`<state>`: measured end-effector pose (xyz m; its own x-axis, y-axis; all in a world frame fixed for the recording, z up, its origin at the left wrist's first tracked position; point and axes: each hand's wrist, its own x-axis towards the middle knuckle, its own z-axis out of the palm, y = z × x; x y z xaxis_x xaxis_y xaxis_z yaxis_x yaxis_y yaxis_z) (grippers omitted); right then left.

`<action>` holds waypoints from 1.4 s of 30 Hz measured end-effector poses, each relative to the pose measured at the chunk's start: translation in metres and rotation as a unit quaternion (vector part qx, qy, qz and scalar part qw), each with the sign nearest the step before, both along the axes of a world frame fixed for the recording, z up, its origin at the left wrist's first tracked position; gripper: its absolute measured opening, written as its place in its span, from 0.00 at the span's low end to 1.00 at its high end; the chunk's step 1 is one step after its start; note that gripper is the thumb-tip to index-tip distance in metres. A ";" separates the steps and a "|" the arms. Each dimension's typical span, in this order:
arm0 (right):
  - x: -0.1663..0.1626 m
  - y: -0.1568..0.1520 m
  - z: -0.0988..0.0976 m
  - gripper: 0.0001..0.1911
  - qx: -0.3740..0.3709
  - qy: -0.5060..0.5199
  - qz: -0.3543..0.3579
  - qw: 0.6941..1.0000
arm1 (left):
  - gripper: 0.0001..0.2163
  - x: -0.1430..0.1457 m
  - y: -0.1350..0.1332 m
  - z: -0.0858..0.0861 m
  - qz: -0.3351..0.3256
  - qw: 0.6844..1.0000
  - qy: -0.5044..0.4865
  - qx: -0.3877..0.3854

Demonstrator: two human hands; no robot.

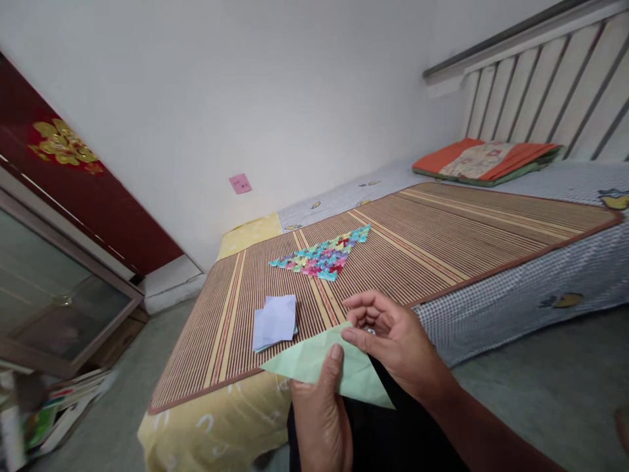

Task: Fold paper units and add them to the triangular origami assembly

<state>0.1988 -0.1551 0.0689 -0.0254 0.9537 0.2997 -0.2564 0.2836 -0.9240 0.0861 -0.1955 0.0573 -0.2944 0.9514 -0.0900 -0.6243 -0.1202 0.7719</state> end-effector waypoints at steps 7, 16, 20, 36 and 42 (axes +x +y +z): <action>0.004 0.006 -0.001 0.13 -0.010 -0.082 0.069 0.994 | 0.20 0.003 0.002 -0.001 0.020 0.999 0.035 0.014; 0.007 0.003 -0.006 0.14 0.108 -0.220 -0.077 0.966 | 0.12 -0.010 0.011 -0.004 0.023 0.998 0.061 0.007; 0.013 0.011 -0.010 0.14 0.087 -0.202 -0.059 0.974 | 0.10 -0.037 0.016 -0.004 0.087 0.988 0.121 0.034; -0.003 0.011 -0.010 0.12 0.066 -0.148 -0.018 0.987 | 0.11 -0.017 -0.005 -0.015 -0.094 0.965 0.243 -0.008; 0.012 0.021 -0.010 0.13 0.061 -0.158 -0.075 0.983 | 0.10 -0.036 -0.008 -0.031 -0.143 0.961 0.236 -0.006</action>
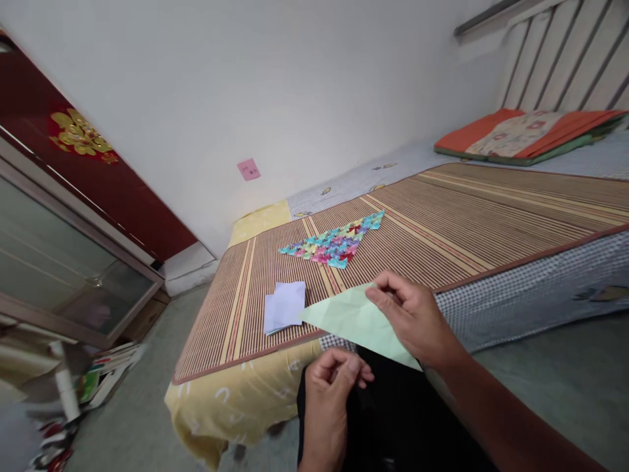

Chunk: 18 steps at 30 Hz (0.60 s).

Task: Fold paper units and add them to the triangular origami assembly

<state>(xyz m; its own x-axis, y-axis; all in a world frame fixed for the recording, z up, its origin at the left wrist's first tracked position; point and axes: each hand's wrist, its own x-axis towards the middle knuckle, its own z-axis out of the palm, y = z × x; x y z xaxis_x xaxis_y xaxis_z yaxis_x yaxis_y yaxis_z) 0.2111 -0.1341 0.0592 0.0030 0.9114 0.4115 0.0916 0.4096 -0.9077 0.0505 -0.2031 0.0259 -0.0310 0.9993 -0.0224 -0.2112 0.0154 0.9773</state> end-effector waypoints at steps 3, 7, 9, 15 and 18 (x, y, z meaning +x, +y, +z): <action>-0.001 0.000 0.005 0.12 0.003 -0.029 0.045 0.999 | 0.15 -0.004 0.003 0.001 0.034 0.997 -0.065 0.014; -0.011 -0.003 0.005 0.12 -0.002 -0.047 0.115 0.992 | 0.17 0.002 0.009 0.010 0.077 0.994 -0.081 0.010; -0.015 -0.002 0.004 0.12 -0.009 -0.044 0.123 0.991 | 0.20 0.005 0.010 0.012 0.099 0.992 -0.081 0.003; -0.013 0.016 -0.001 0.12 -0.073 0.032 0.190 0.978 | 0.25 0.006 0.011 0.012 0.113 0.990 -0.078 -0.011; -0.009 0.030 -0.013 0.15 -0.142 0.180 0.249 0.941 | 0.26 0.002 0.016 0.017 0.171 0.975 -0.143 0.007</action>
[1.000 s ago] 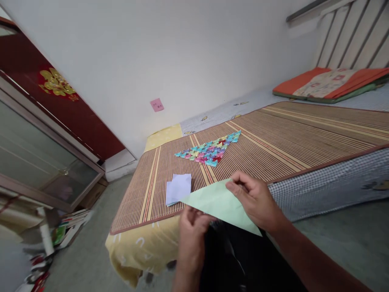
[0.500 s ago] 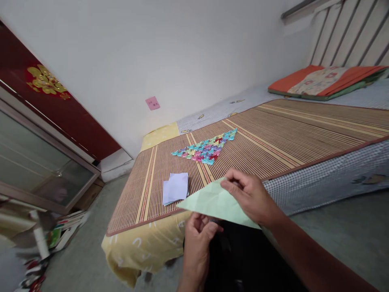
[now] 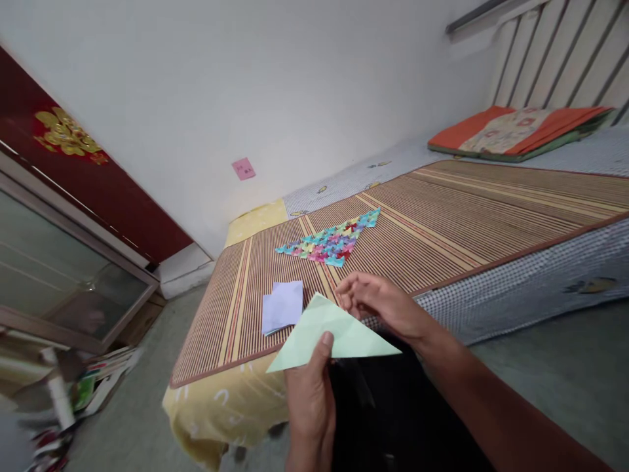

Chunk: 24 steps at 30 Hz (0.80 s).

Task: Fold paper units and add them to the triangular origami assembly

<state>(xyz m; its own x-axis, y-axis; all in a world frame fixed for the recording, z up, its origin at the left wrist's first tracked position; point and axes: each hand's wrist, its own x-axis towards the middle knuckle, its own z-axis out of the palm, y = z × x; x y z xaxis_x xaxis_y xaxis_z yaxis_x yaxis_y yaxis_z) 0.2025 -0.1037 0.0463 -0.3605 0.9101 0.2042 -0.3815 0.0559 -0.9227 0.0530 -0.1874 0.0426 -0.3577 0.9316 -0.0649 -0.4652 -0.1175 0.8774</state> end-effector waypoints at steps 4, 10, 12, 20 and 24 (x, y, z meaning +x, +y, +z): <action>-0.012 -0.003 -0.025 0.13 -0.002 0.026 0.033 0.999 | 0.24 -0.006 0.009 0.007 0.092 0.995 -0.045 0.016; -0.063 -0.039 -0.033 0.13 0.037 0.033 0.058 0.997 | 0.21 -0.004 0.014 0.006 0.140 0.989 -0.001 0.043; -0.072 -0.041 -0.027 0.11 0.051 0.036 0.007 0.998 | 0.22 -0.003 0.013 0.005 0.133 0.990 0.000 0.043; -0.056 -0.042 -0.019 0.15 0.080 0.015 -0.092 0.992 | 0.24 -0.004 0.005 0.015 0.101 0.994 -0.025 0.040; -0.031 -0.040 -0.025 0.22 0.088 -0.019 -0.129 0.988 | 0.20 -0.006 0.007 0.016 0.101 0.994 -0.020 0.032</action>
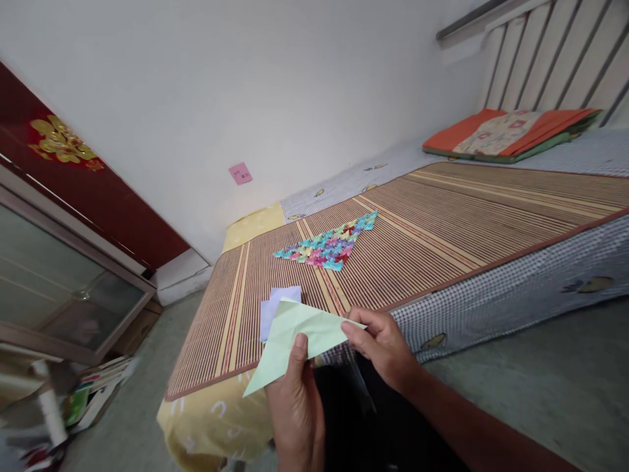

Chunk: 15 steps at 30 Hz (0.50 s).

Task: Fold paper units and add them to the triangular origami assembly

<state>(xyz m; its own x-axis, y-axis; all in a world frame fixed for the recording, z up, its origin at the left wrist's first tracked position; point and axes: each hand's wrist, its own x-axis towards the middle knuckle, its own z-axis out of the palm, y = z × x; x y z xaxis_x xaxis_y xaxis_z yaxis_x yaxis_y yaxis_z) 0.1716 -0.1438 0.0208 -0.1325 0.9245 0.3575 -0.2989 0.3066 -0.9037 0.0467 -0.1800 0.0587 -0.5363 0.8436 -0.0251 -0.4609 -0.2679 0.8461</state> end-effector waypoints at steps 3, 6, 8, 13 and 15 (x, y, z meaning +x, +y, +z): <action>0.027 0.007 -0.012 0.20 -0.027 0.018 -0.015 0.999 | 0.19 -0.006 0.004 0.000 0.027 1.000 0.009 -0.002; 0.050 0.018 -0.017 0.19 -0.075 0.025 -0.055 0.995 | 0.22 -0.011 0.006 -0.001 0.065 0.997 0.044 -0.020; 0.056 0.025 -0.011 0.18 -0.078 -0.022 0.006 0.997 | 0.23 -0.010 0.005 -0.004 0.036 0.995 0.080 -0.040; 0.034 0.029 0.021 0.18 -0.065 -0.110 0.159 0.979 | 0.24 0.001 -0.005 -0.011 -0.148 0.975 0.147 -0.081; 0.022 0.028 0.027 0.18 -0.064 -0.104 0.136 0.983 | 0.22 0.004 -0.010 -0.012 -0.189 0.963 0.163 -0.098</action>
<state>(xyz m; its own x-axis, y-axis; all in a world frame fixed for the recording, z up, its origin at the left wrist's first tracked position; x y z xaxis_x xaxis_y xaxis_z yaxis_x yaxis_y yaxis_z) 0.1933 -0.1155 0.0478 -0.4385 0.8806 0.1795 -0.1582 0.1210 -0.9800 0.0511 -0.1897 0.0472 -0.1973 0.9766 -0.0854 -0.1958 0.0461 0.9796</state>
